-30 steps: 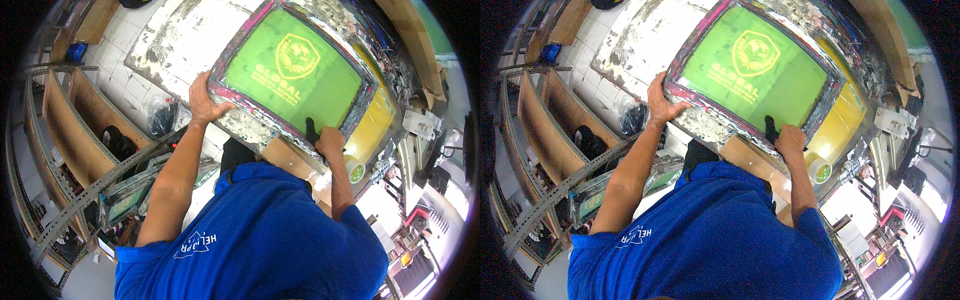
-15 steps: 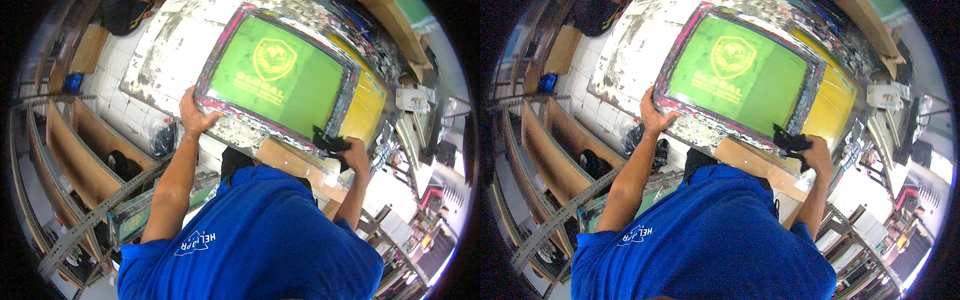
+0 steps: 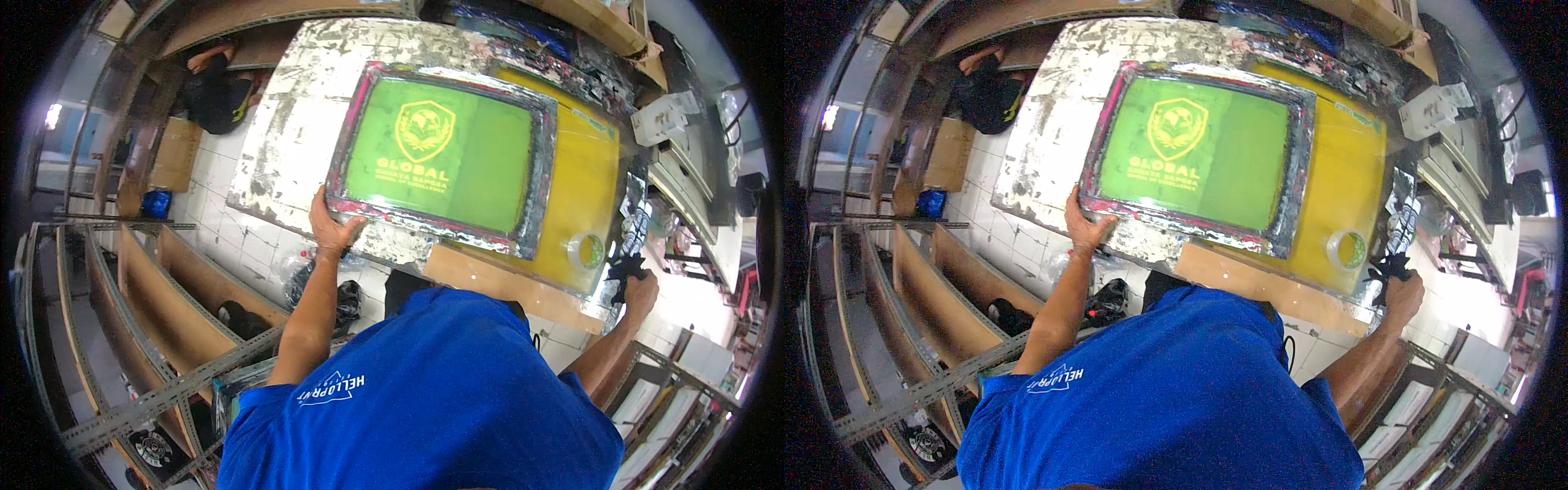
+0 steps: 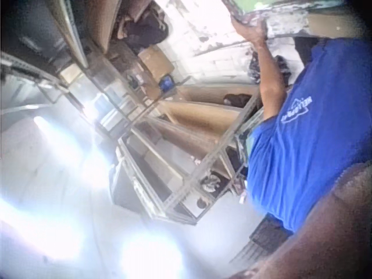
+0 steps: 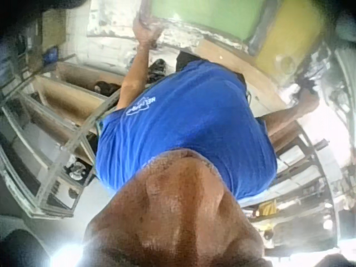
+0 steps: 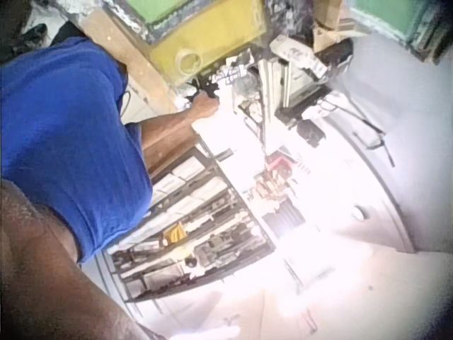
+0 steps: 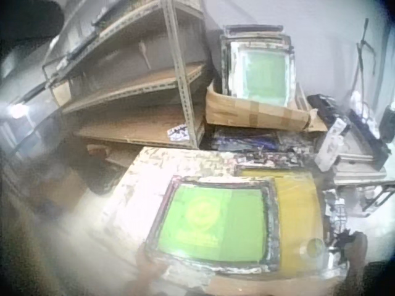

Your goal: The person places a screen printing frame on a table and applies adhesive tape along its edges while wiping the mesh with a black cloth.

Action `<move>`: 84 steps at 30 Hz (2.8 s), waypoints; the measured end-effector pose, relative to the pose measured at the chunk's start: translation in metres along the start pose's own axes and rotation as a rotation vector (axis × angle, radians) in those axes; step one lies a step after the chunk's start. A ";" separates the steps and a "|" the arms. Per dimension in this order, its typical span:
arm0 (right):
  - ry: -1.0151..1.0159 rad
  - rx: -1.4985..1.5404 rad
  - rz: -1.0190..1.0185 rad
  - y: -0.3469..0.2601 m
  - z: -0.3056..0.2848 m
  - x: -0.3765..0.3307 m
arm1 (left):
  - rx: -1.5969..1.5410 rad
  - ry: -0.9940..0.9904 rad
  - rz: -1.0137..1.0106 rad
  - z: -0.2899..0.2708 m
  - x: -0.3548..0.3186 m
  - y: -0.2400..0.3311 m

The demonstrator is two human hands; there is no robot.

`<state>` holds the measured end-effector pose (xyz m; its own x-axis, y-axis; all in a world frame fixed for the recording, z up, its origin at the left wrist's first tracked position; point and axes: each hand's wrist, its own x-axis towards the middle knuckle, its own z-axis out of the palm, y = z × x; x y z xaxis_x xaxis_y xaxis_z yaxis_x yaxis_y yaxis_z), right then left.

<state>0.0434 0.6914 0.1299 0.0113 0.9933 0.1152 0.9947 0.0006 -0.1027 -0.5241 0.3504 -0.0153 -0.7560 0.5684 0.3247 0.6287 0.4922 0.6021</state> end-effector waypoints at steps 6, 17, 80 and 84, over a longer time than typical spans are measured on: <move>-0.190 0.007 0.037 -0.027 0.044 -0.019 | 0.076 0.173 -0.002 0.002 -0.028 0.024; -0.234 0.424 -0.307 -0.216 0.123 0.017 | -0.437 -0.835 -0.261 0.035 -0.085 0.131; 0.074 -0.129 -0.069 -0.092 0.132 -0.079 | 0.017 -0.353 -0.227 -0.045 0.033 -0.022; 0.021 -0.194 -0.006 -0.101 0.135 -0.077 | -0.038 -0.351 -0.253 -0.040 0.004 -0.045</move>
<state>-0.0720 0.6307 -0.0016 0.0056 0.9906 0.1365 0.9958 -0.0180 0.0898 -0.5622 0.3039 -0.0118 -0.7730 0.6264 -0.1004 0.4197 0.6236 0.6595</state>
